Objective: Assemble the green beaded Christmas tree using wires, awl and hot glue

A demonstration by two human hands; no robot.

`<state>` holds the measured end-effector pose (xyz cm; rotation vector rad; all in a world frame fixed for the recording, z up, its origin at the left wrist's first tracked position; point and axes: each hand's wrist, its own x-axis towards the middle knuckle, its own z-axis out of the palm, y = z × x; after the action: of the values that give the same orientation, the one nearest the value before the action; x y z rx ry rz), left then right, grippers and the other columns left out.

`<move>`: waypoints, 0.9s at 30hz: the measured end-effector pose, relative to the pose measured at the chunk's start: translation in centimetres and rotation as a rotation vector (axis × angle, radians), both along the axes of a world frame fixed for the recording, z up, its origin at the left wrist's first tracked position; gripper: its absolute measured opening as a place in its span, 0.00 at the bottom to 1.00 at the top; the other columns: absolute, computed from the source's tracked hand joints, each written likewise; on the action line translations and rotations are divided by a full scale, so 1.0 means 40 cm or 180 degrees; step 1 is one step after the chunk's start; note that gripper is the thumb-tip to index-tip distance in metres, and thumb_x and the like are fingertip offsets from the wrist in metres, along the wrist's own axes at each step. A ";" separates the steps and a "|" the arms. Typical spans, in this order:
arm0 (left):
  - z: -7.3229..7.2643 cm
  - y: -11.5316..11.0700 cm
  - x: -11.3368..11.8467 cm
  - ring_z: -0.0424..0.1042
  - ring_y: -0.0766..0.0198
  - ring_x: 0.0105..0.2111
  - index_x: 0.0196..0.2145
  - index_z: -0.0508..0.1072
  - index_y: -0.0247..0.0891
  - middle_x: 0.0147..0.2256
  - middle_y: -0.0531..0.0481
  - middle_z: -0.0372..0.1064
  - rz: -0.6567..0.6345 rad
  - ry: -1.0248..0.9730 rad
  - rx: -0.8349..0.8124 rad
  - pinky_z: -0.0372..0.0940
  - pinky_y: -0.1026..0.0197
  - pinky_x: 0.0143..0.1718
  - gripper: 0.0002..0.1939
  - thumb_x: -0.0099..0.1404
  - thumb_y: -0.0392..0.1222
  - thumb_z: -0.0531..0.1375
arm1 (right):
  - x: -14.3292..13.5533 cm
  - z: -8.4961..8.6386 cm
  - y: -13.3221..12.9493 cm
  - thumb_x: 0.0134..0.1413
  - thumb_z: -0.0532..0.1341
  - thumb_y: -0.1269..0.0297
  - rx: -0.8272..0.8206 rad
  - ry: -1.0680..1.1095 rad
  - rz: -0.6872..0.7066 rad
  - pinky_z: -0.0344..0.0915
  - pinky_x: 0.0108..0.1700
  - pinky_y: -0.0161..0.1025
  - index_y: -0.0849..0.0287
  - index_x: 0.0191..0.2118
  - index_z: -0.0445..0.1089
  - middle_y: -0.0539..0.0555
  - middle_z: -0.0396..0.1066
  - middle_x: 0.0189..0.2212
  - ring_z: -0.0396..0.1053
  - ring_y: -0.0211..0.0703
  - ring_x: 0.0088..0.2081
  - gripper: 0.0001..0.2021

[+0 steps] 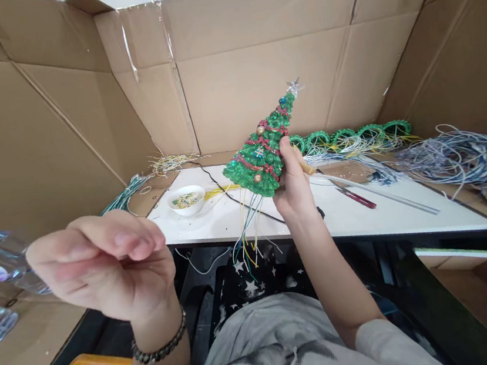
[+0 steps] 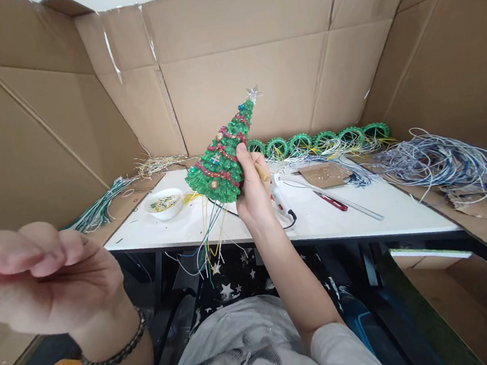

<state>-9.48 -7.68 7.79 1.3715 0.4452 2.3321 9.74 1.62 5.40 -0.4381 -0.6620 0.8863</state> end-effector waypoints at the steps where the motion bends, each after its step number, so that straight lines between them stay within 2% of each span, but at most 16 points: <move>1: 0.009 0.003 0.013 0.54 0.73 0.15 0.25 0.66 0.47 0.17 0.61 0.59 0.0122 -0.0128 0.0315 0.52 0.64 0.13 0.21 0.51 0.58 0.73 | -0.001 0.000 -0.003 0.43 0.70 0.43 0.0049 -0.0062 -0.0038 0.64 0.31 0.36 0.55 0.29 0.54 0.43 0.61 0.25 0.65 0.33 0.29 0.26; 3: 0.016 0.011 0.033 0.57 0.72 0.16 0.26 0.67 0.46 0.18 0.61 0.63 -0.0005 -0.0058 0.0508 0.55 0.65 0.14 0.17 0.60 0.53 0.70 | -0.005 0.001 -0.007 0.43 0.69 0.43 0.0126 -0.0133 -0.0091 0.62 0.31 0.35 0.54 0.27 0.50 0.42 0.56 0.24 0.62 0.31 0.27 0.28; 5: 0.012 0.020 0.044 0.58 0.73 0.16 0.27 0.68 0.45 0.17 0.62 0.64 -0.0078 -0.0016 0.0869 0.55 0.66 0.14 0.15 0.64 0.54 0.66 | -0.008 0.003 -0.009 0.41 0.70 0.43 0.0112 -0.0085 -0.0142 0.61 0.30 0.34 0.55 0.27 0.49 0.42 0.54 0.24 0.60 0.30 0.27 0.30; 9: -0.004 0.038 0.053 0.61 0.73 0.17 0.28 0.67 0.45 0.18 0.62 0.64 -0.0052 0.0078 0.0638 0.59 0.66 0.17 0.15 0.66 0.54 0.64 | -0.011 0.004 -0.011 0.38 0.72 0.44 0.0061 -0.0011 -0.0215 0.60 0.30 0.34 0.55 0.26 0.50 0.42 0.54 0.24 0.58 0.30 0.27 0.30; 13: -0.020 0.053 0.060 0.62 0.72 0.16 0.27 0.68 0.44 0.19 0.60 0.67 0.0065 0.0230 0.0508 0.59 0.66 0.15 0.15 0.63 0.52 0.67 | -0.011 0.002 -0.016 0.40 0.72 0.45 0.0133 -0.0043 -0.0290 0.57 0.30 0.33 0.55 0.26 0.49 0.42 0.50 0.24 0.55 0.29 0.27 0.30; 17: -0.035 0.058 0.067 0.66 0.72 0.16 0.25 0.68 0.43 0.21 0.59 0.72 0.0207 0.0422 0.0304 0.65 0.65 0.17 0.16 0.58 0.49 0.72 | -0.009 0.005 -0.021 0.37 0.74 0.47 0.0148 0.0056 -0.0221 0.54 0.30 0.32 0.56 0.26 0.49 0.42 0.50 0.24 0.54 0.29 0.27 0.31; 20: -0.040 0.059 0.069 0.70 0.72 0.17 0.25 0.70 0.41 0.22 0.58 0.75 0.0089 0.0378 0.0276 0.70 0.66 0.20 0.15 0.55 0.45 0.73 | -0.007 0.006 -0.022 0.35 0.74 0.48 0.0155 0.0110 -0.0221 0.54 0.31 0.32 0.56 0.26 0.49 0.42 0.50 0.24 0.54 0.29 0.28 0.32; 23: -0.043 0.065 0.064 0.73 0.71 0.18 0.26 0.72 0.40 0.24 0.57 0.78 -0.0076 0.0444 0.0413 0.72 0.67 0.19 0.13 0.56 0.42 0.73 | -0.007 0.005 -0.024 0.39 0.73 0.48 0.0199 0.0032 -0.0249 0.54 0.33 0.34 0.55 0.27 0.49 0.42 0.50 0.25 0.55 0.30 0.28 0.30; 27: -0.048 0.076 0.059 0.76 0.70 0.20 0.30 0.74 0.39 0.27 0.54 0.80 -0.0184 0.0614 0.0589 0.73 0.69 0.20 0.10 0.60 0.44 0.71 | -0.009 0.006 -0.030 0.42 0.71 0.49 0.0204 0.0070 -0.0232 0.54 0.33 0.34 0.55 0.27 0.50 0.42 0.50 0.25 0.55 0.30 0.28 0.28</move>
<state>-7.13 -4.65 5.86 1.6819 0.2447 2.2500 9.39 0.40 5.65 -0.3921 -0.6487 0.7978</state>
